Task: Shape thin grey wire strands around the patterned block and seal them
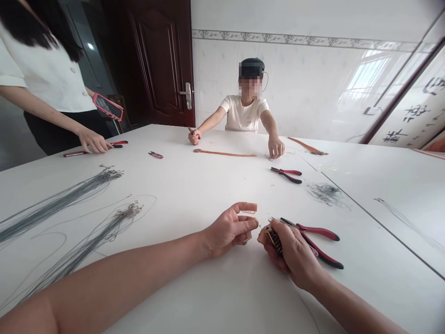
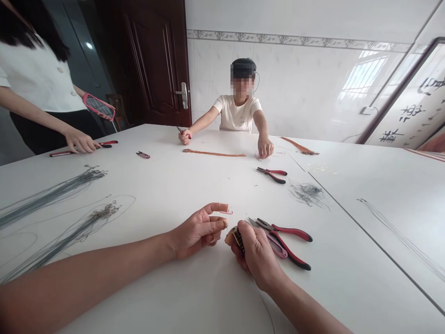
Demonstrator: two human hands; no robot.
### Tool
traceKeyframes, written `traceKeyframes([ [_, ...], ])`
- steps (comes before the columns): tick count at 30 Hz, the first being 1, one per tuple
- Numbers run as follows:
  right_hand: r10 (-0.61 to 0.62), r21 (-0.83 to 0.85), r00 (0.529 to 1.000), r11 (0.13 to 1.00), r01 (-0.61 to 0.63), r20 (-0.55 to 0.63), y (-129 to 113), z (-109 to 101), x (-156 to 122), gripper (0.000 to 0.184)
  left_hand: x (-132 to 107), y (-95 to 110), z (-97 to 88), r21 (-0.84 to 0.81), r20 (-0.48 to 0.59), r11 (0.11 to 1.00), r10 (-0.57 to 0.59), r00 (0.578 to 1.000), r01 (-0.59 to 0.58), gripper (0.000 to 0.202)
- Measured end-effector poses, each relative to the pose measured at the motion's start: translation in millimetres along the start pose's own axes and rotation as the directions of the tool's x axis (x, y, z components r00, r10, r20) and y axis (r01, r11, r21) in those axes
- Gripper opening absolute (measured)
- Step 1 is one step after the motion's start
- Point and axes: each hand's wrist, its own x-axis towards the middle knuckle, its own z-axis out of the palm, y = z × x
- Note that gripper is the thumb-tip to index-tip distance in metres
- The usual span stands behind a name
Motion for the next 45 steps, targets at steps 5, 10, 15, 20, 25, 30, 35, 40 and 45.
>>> traceKeyframes([
  [5, 0.001, -0.007, 1.000, 1.000, -0.001, -0.015, 0.6, 1.2, 0.1, 0.043, -0.9, 1.2, 1.1, 0.012, -0.022, 1.000, -0.008, 1.000, 0.009, 0.041],
  [10, -0.005, -0.018, 0.999, 1.000, 0.004, -0.033, 1.8, 0.2, -0.4, 0.040, -1.0, 0.7, 0.3, 0.014, 0.001, 1.000, 0.002, 1.000, -0.002, 0.044],
  [15, 0.000, -0.033, 0.999, 0.999, -0.002, -0.036, 2.4, 0.5, 1.0, 0.042, -0.9, 0.5, 0.2, 0.024, 0.016, 1.000, 0.001, 1.000, -0.002, 0.042],
  [20, -0.004, -0.055, 1.000, 0.998, 0.002, -0.028, 1.0, 0.5, -0.1, 0.039, -0.7, 0.8, 1.3, 0.040, 0.025, 0.999, 0.000, 1.000, -0.001, 0.042],
  [25, -0.003, -0.066, 1.000, 0.998, 0.002, -0.018, 0.9, 0.6, 0.6, 0.039, -1.0, 0.7, 1.2, 0.049, 0.027, 0.999, 0.002, 1.000, -0.004, 0.041],
  [30, -0.010, -0.055, 1.000, 0.998, 0.009, -0.019, 4.4, 0.8, 2.7, 0.040, -0.8, 0.3, 1.5, 0.045, 0.035, 0.999, 0.007, 0.999, -0.009, 0.041],
  [35, 0.005, -0.035, 1.000, 0.999, -0.005, -0.007, 5.9, -0.1, 2.5, 0.040, -0.9, 0.5, 2.0, 0.046, 0.042, 0.999, 0.004, 0.999, -0.006, 0.042],
  [40, -0.019, 0.053, 1.000, 0.998, 0.020, -0.020, 7.7, -3.1, 0.8, 0.045, 0.5, -0.4, 0.4, 0.036, 0.032, 0.999, -0.002, 0.999, 0.001, 0.043],
  [45, -0.096, 0.190, 0.994, 0.976, 0.104, -0.051, 8.6, -5.3, -0.1, 0.027, 1.2, -1.4, -0.5, 0.040, 0.024, 0.999, -0.006, 1.000, 0.005, 0.041],
])
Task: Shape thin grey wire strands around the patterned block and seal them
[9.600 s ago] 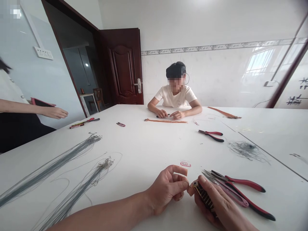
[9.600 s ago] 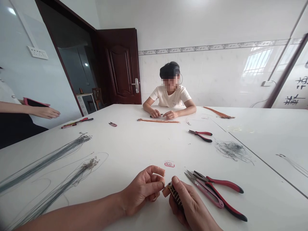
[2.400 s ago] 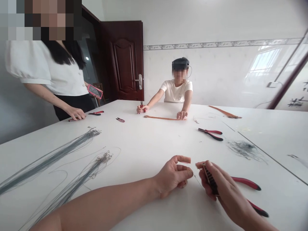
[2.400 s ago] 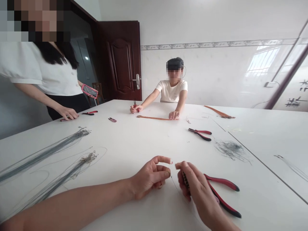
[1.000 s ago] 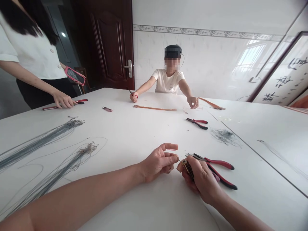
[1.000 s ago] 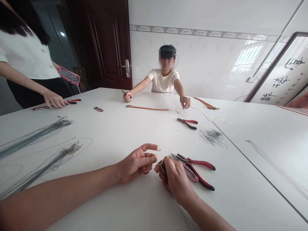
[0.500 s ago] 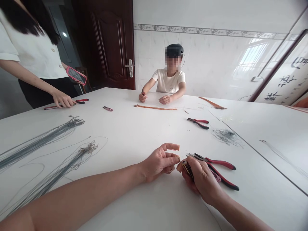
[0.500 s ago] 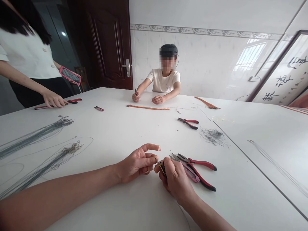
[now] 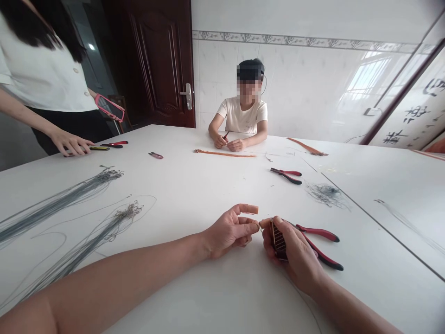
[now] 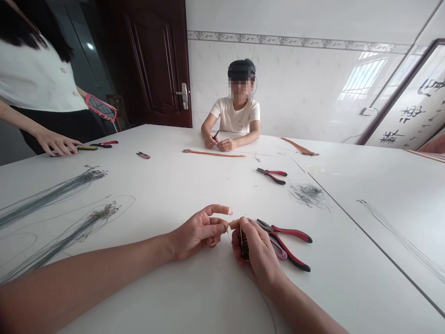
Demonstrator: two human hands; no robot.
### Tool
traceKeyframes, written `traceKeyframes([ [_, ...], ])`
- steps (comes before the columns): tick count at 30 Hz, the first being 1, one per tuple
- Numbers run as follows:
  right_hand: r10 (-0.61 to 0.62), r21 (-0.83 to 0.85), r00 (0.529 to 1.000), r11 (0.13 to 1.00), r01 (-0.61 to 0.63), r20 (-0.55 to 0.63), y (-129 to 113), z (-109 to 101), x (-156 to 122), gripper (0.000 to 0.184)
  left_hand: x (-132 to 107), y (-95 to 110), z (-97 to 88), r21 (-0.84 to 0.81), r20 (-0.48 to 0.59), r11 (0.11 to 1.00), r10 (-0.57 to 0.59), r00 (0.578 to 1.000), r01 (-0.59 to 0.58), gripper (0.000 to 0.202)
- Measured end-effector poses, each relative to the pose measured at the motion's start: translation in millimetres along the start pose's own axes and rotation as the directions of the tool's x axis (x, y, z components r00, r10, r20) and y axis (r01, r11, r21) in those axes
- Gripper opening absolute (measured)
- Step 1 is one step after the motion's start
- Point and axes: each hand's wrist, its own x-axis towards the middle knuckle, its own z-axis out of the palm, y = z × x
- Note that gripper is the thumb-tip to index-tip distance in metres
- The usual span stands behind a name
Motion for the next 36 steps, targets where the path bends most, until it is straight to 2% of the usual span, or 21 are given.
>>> traceKeyframes([
  [3, -0.007, 0.029, 1.000, 1.000, 0.007, -0.023, 1, -1, 1, 0.017, 0, -1, 0.6, 0.015, -0.005, 1.000, 0.004, 1.000, -0.004, 0.040],
  [13, -0.033, -0.004, 0.999, 0.999, 0.033, 0.008, 0, 0, 2, 0.031, 2, -4, 3.0, 0.102, -0.027, 0.994, 0.036, 0.999, -0.033, 0.039],
  [20, -0.035, -0.053, 0.998, 0.998, 0.032, -0.053, 1, 1, 1, 0.028, 0, -5, 3.8, 0.123, -0.051, 0.991, 0.059, 0.997, -0.053, 0.042],
  [30, -0.107, -0.145, 0.994, 0.984, 0.105, -0.009, 1, 7, -1, 0.034, 0, -6, 4.5, 0.180, -0.130, 0.982, 0.072, 0.989, -0.048, 0.043],
  [36, -0.088, -0.232, 0.990, 0.971, 0.061, -0.107, 1, 11, -2, 0.039, -2, -6, 6.1, 0.192, -0.171, 0.981, 0.068, 0.983, -0.034, 0.042],
])
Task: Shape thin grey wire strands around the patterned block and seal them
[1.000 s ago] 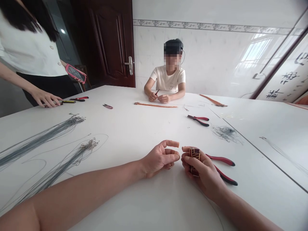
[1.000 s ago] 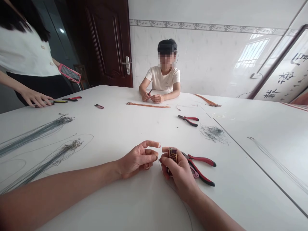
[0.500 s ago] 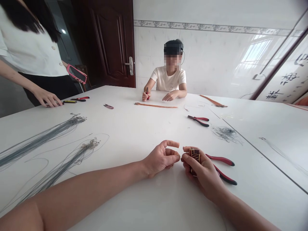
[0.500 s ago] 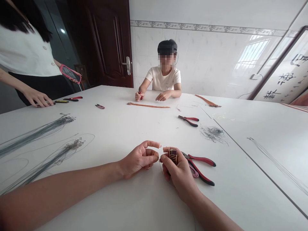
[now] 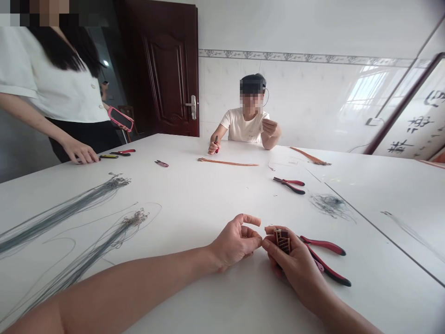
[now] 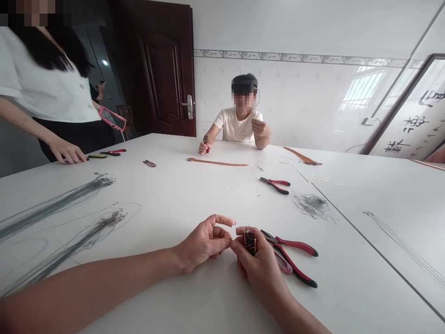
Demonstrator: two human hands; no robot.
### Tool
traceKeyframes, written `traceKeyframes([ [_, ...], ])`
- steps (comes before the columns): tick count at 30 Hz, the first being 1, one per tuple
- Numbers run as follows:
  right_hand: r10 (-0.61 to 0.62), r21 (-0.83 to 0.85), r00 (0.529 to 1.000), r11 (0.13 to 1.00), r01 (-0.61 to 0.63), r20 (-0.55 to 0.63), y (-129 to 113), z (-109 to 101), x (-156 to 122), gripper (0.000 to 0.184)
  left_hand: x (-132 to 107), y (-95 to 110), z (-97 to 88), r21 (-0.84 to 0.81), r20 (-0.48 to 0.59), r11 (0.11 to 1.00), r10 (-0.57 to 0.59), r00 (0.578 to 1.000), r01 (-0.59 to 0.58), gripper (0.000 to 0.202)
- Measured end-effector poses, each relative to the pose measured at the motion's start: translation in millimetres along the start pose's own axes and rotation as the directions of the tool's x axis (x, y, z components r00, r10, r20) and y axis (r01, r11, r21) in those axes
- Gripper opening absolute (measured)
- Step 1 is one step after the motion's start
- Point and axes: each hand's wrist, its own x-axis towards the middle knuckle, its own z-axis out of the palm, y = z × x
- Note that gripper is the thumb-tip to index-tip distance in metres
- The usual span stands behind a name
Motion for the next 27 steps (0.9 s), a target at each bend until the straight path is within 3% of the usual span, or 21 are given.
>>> traceKeyframes([
  [6, -0.164, -0.352, 0.980, 0.929, 0.116, -0.111, 9, -6, 7, 0.037, -6, -1, 1.4, -0.078, 0.005, 0.996, 0.045, 0.999, -0.044, 0.038],
  [12, -0.405, -0.614, 0.910, 0.698, 0.369, 0.088, 21, -13, 13, 0.027, -7, -1, 2.0, -0.112, -0.009, 0.989, 0.098, 0.995, -0.098, 0.029],
  [15, -0.440, -0.648, 0.881, 0.624, 0.437, 0.171, 23, -15, 15, 0.021, -6, -1, 2.3, -0.114, -0.031, 0.988, 0.099, 0.995, -0.102, 0.030],
  [19, -0.371, -0.667, 0.898, 0.611, 0.427, 0.235, 24, -17, 16, 0.024, -5, -3, 2.3, -0.128, -0.033, 0.986, 0.104, 0.994, -0.107, 0.030],
  [27, -0.456, -0.647, 0.869, 0.608, 0.460, 0.190, 40, -16, 19, 0.027, -4, -10, 3.4, -0.157, -0.044, 0.984, 0.082, 0.996, -0.088, 0.032],
])
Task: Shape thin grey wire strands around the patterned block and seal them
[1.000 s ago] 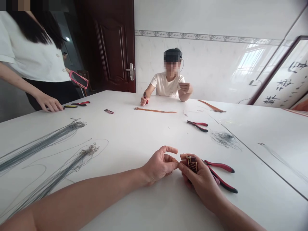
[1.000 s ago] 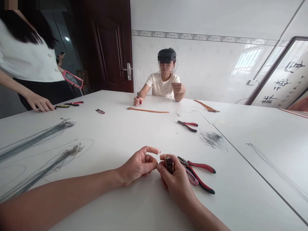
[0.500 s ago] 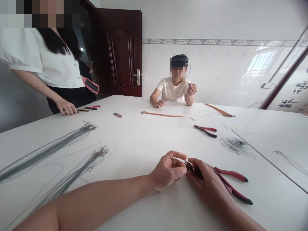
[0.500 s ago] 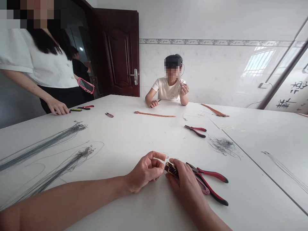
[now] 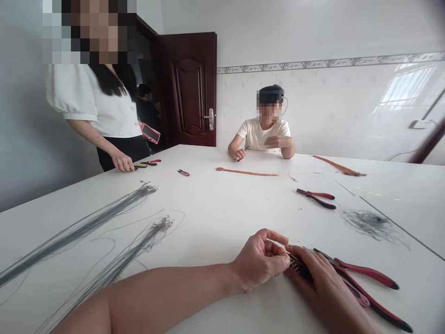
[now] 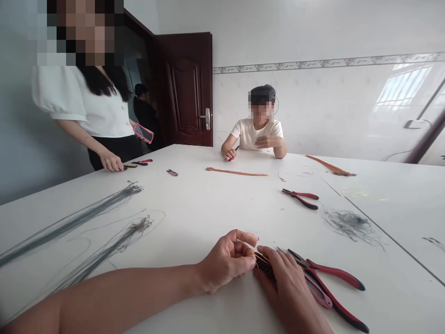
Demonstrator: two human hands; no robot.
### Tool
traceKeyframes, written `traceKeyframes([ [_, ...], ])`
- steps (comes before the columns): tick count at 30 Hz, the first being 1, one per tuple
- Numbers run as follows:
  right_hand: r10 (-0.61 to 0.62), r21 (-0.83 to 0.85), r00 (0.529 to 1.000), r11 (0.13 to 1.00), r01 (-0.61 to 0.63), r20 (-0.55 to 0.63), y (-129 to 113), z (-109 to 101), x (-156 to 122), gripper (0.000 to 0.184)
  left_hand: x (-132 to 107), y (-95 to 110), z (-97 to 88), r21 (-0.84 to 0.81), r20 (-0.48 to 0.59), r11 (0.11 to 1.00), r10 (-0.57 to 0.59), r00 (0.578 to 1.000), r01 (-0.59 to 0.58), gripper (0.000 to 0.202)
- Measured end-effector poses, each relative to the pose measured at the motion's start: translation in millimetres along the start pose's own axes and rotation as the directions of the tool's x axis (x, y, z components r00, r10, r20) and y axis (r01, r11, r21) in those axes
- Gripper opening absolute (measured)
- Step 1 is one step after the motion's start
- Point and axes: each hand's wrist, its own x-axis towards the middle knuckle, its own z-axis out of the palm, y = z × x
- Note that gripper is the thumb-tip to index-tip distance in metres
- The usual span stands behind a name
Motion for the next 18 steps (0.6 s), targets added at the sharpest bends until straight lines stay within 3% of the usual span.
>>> traceKeyframes([
  [5, -0.010, 0.013, 1.000, 1.000, 0.011, -0.024, -3, -1, 0, 0.027, 0, -3, -1.0, -0.016, -0.004, 1.000, 0.008, 1.000, -0.008, 0.032],
  [8, 0.098, 0.115, 0.994, 0.989, -0.092, -0.051, -9, -7, -1, 0.026, 1, -3, -1.6, -0.006, 0.010, 1.000, 0.012, 1.000, -0.012, 0.035],
  [13, 0.223, 0.453, 0.969, 0.857, -0.246, 0.106, -23, -13, -1, 0.028, 3, -4, -1.6, 0.001, 0.009, 1.000, 0.018, 1.000, -0.018, 0.040],
  [18, 0.272, 0.554, 0.958, 0.785, -0.278, 0.096, -30, -10, 0, 0.035, 1, 0, -0.1, 0.040, 0.002, 0.999, 0.003, 1.000, -0.003, 0.041],
])
